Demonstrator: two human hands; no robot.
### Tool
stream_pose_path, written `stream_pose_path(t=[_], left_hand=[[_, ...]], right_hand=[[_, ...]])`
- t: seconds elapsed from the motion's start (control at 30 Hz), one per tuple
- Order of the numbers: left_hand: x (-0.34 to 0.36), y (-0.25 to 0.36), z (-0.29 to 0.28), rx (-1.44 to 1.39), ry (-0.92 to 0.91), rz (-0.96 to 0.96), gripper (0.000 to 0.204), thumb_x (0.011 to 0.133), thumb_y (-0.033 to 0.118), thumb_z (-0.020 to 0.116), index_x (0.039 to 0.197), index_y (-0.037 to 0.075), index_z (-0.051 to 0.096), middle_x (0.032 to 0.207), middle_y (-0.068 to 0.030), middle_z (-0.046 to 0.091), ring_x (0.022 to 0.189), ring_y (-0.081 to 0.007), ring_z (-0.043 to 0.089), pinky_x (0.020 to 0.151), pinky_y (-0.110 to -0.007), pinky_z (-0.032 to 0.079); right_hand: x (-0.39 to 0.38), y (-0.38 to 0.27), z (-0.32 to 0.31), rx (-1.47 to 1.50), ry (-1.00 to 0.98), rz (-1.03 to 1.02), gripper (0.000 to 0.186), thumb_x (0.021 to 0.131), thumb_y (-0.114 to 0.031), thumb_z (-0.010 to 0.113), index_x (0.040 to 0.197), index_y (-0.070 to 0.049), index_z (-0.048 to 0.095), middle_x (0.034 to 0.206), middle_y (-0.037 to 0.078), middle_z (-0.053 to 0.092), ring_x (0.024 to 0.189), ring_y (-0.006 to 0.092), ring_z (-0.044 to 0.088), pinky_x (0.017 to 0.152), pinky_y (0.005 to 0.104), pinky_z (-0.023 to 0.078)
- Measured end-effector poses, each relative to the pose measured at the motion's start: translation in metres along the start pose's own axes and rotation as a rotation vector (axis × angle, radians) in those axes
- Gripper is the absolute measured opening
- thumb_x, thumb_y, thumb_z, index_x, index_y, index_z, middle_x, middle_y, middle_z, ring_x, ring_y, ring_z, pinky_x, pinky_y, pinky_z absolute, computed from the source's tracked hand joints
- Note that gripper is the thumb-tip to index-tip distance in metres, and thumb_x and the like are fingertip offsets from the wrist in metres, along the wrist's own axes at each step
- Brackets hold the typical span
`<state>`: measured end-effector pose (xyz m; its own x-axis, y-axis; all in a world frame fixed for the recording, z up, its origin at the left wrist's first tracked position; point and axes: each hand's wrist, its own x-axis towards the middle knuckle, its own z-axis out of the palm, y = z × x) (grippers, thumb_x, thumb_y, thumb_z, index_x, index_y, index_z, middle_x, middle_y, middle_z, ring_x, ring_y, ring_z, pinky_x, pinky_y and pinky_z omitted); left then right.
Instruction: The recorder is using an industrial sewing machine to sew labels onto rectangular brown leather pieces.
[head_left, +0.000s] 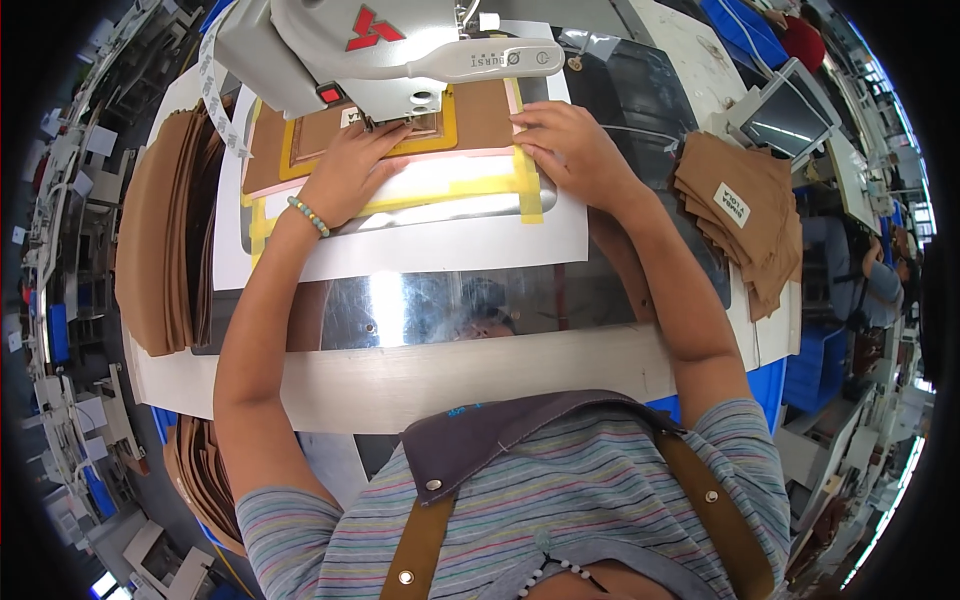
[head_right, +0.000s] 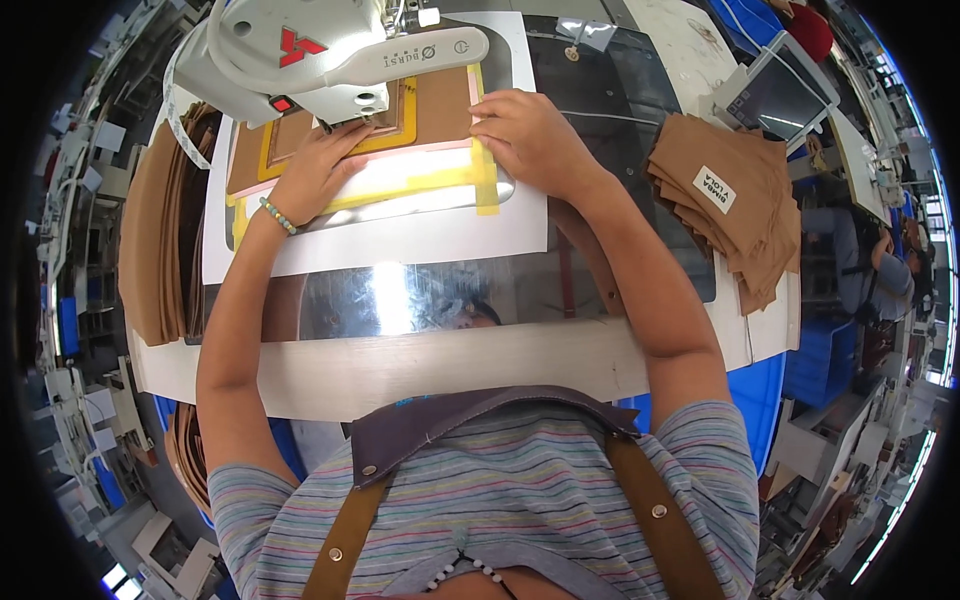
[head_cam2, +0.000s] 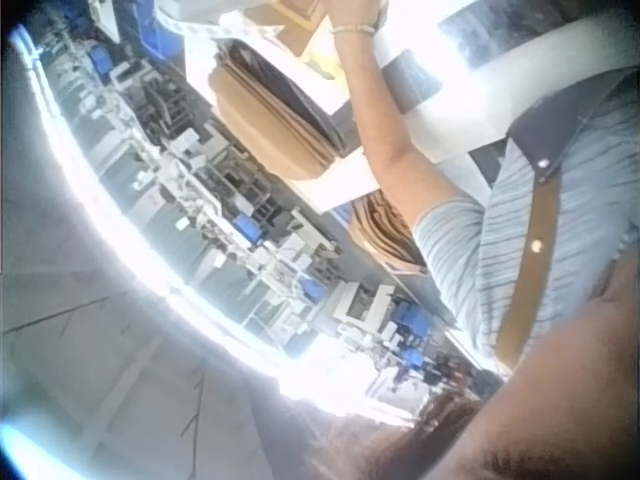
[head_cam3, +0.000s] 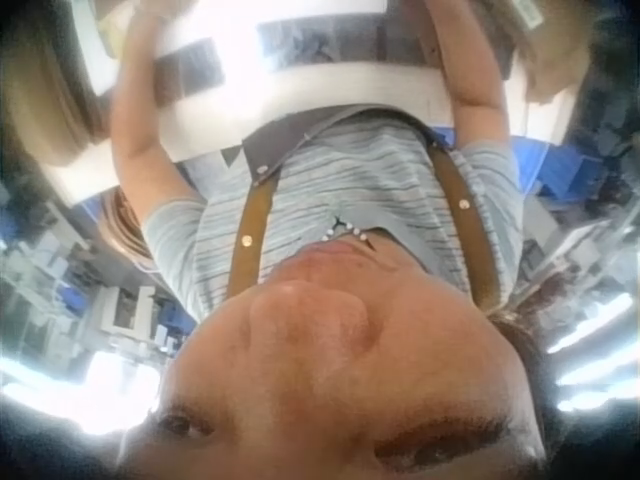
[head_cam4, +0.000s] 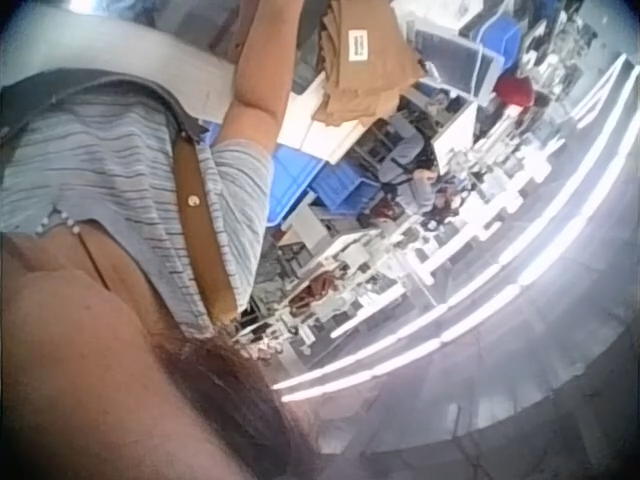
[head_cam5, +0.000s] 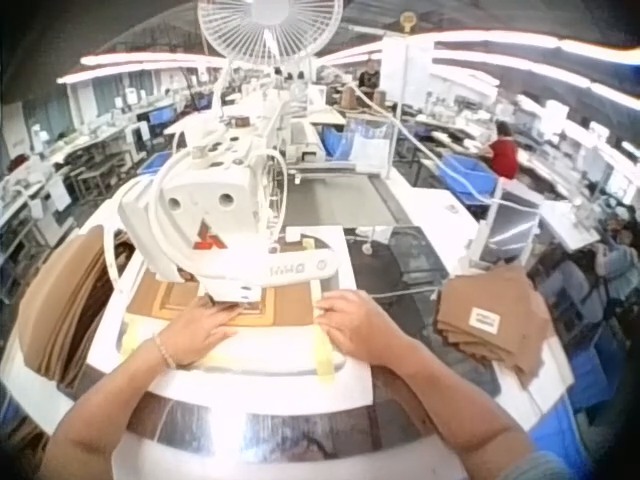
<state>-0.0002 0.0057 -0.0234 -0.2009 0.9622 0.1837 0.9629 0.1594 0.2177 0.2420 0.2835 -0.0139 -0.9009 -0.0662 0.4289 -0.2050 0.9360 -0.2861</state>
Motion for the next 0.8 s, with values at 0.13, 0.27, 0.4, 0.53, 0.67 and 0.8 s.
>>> stream_pose_path(t=[0.13,0.27,0.4,0.53,0.67,0.8], left_hand=[[-0.012,-0.005,-0.016,-0.136,0.011,-0.082,0.046,0.108,0.03,0.055,0.146,0.005,0.062,0.15,-0.0166,0.061,0.142,-0.0397,0.049,0.122,-0.046,0.037],[-0.043,-0.057,-0.033,-0.102,0.196,-0.12,0.043,0.107,0.023,0.058,0.144,0.001,0.063,0.15,-0.0189,0.06,0.141,-0.0386,0.052,0.121,-0.046,0.039],[-0.077,-0.114,-0.034,0.094,0.183,-0.409,0.045,0.108,0.024,0.058,0.144,-0.003,0.061,0.156,-0.0198,0.056,0.144,-0.0398,0.051,0.121,-0.044,0.04],[-0.088,-0.134,-0.03,0.177,0.156,-0.477,0.052,0.109,0.028,0.057,0.15,-0.003,0.056,0.16,-0.0173,0.052,0.146,-0.0396,0.049,0.122,-0.042,0.039],[-0.098,-0.145,-0.019,0.268,0.147,-0.492,0.058,0.11,0.035,0.053,0.156,0.001,0.051,0.163,-0.0154,0.05,0.147,-0.0392,0.047,0.122,-0.044,0.038],[-0.097,-0.151,-0.019,0.37,0.115,-0.539,0.062,0.112,0.044,0.047,0.162,0.007,0.045,0.164,-0.0176,0.048,0.148,-0.0394,0.045,0.123,-0.047,0.037]], right_hand=[[-0.003,0.002,-0.001,-0.002,0.016,-0.016,0.02,0.098,-0.011,0.066,0.113,-0.006,0.078,0.136,0.007,0.07,0.135,0.0271,0.058,0.112,0.0427,0.042],[-0.002,0.002,0.0,-0.026,0.027,-0.049,0.02,0.099,-0.013,0.066,0.115,-0.007,0.077,0.136,0.007,0.07,0.135,0.0273,0.058,0.112,0.043,0.042],[-0.002,0.003,0.002,-0.049,0.107,-0.1,0.018,0.097,-0.015,0.068,0.11,-0.008,0.079,0.128,0.005,0.073,0.128,0.025,0.062,0.106,0.0419,0.046],[0.001,0.001,-0.011,-0.057,0.117,-0.122,0.018,0.098,-0.016,0.069,0.111,-0.008,0.079,0.127,0.007,0.074,0.124,0.0265,0.065,0.104,0.0425,0.05],[0.003,0.0,-0.054,0.063,0.286,-0.027,0.017,0.101,-0.014,0.068,0.111,-0.007,0.079,0.123,0.008,0.077,0.124,0.0285,0.066,0.105,0.0409,0.053],[-0.017,-0.008,-0.104,0.15,0.245,0.071,0.019,0.104,-0.009,0.065,0.118,-0.003,0.076,0.13,0.009,0.075,0.126,0.0277,0.067,0.105,0.0368,0.053]])
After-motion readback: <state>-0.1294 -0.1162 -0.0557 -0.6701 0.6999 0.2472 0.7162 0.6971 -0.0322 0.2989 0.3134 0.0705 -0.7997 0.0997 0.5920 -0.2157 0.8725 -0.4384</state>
